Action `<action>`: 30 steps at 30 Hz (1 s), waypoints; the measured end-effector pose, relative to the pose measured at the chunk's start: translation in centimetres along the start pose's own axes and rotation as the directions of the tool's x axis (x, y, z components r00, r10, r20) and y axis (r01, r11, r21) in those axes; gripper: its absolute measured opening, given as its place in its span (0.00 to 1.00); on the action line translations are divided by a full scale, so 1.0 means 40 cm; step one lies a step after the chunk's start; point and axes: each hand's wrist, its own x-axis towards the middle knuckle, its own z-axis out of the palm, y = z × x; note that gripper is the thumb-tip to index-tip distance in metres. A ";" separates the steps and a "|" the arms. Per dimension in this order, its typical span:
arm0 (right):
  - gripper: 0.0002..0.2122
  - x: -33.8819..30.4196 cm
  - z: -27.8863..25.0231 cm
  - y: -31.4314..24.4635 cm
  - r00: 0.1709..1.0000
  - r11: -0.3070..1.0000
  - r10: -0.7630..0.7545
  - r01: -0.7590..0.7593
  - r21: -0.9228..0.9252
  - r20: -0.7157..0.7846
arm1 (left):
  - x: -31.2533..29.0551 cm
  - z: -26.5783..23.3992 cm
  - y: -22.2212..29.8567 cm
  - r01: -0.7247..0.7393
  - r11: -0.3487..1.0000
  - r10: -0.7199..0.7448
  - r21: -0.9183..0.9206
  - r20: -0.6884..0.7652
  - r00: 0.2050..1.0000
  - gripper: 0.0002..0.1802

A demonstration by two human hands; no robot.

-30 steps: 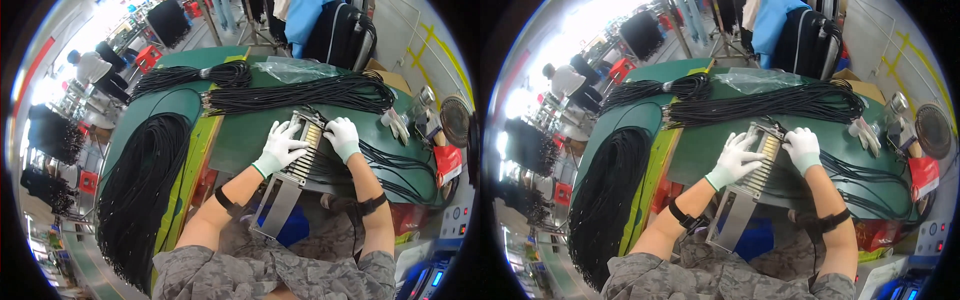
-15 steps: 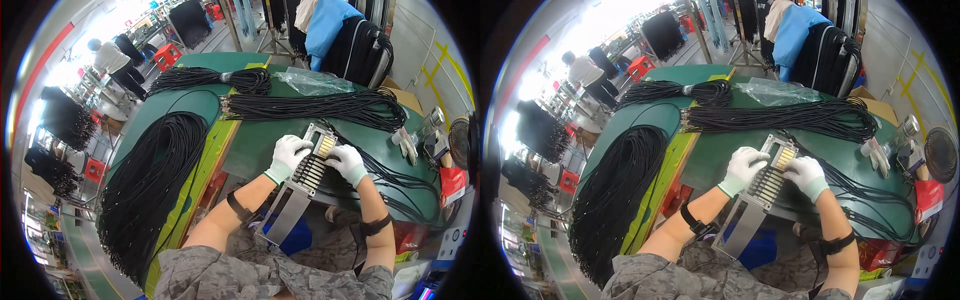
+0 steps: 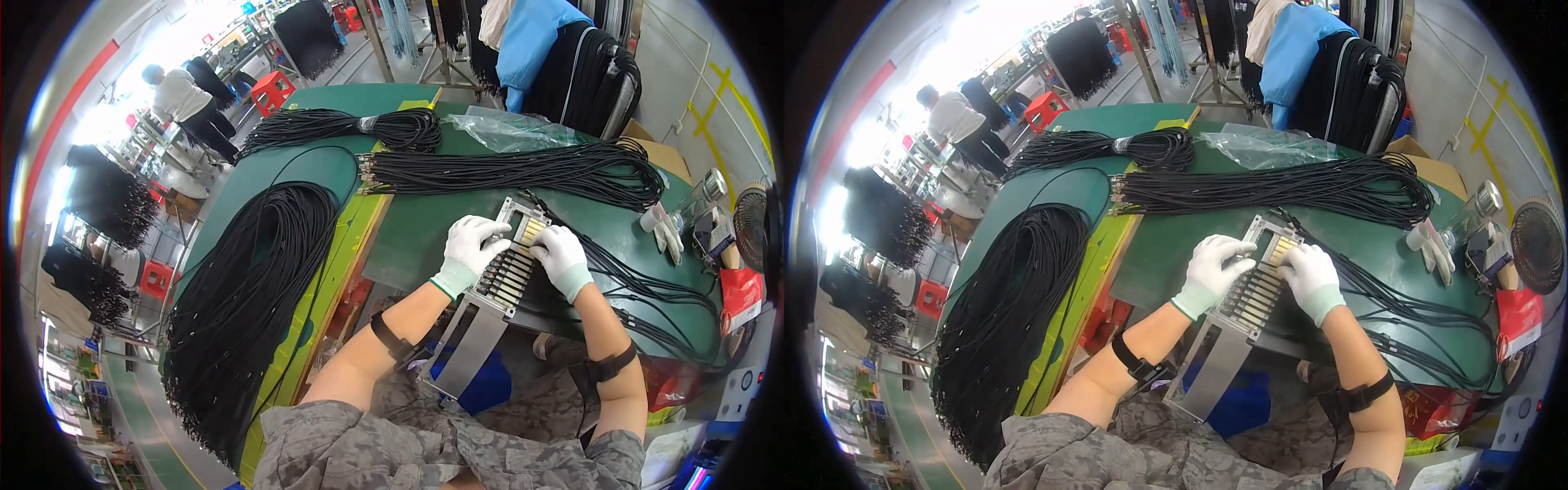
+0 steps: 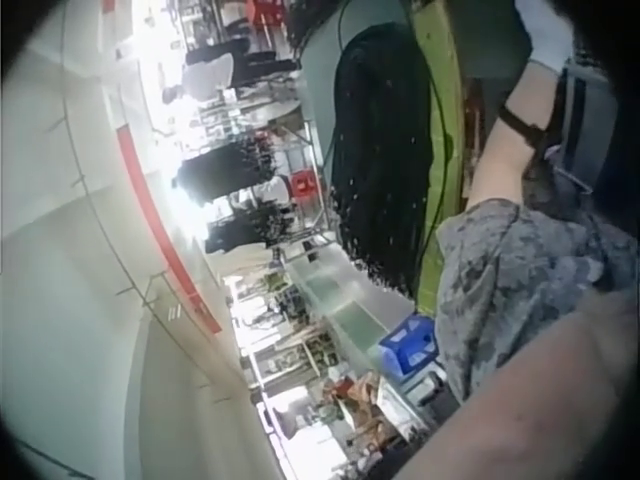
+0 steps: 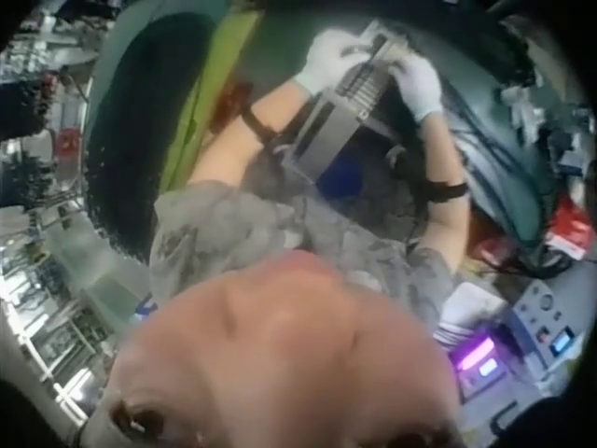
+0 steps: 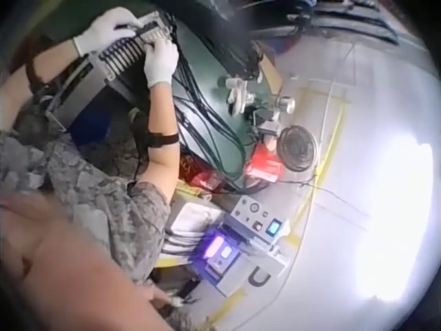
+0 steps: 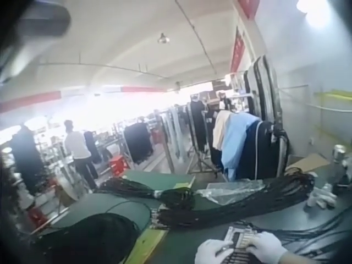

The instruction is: Placing individual black cables into a metal fixture for organization or assembly.

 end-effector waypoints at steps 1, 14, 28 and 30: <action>0.07 -0.003 -0.001 0.003 0.999 0.995 0.037 -0.036 0.094 -0.015 | 0.000 -0.002 -0.004 -0.003 1.000 0.003 -0.010 0.007 1.000 0.09; 0.07 -0.013 -0.067 0.007 0.998 0.987 -0.055 0.058 0.151 -0.027 | 0.000 -0.007 -0.020 0.013 1.000 -0.012 0.014 -0.084 0.996 0.09; 0.10 -0.013 -0.061 0.032 0.977 0.992 0.114 -0.104 -0.064 0.180 | 0.000 0.004 -0.035 0.046 0.994 -0.041 0.095 -0.055 0.998 0.11; 0.10 -0.013 -0.059 0.037 0.975 0.992 0.113 -0.101 -0.070 0.192 | 0.000 0.005 -0.035 0.049 0.994 -0.044 0.095 -0.051 0.998 0.11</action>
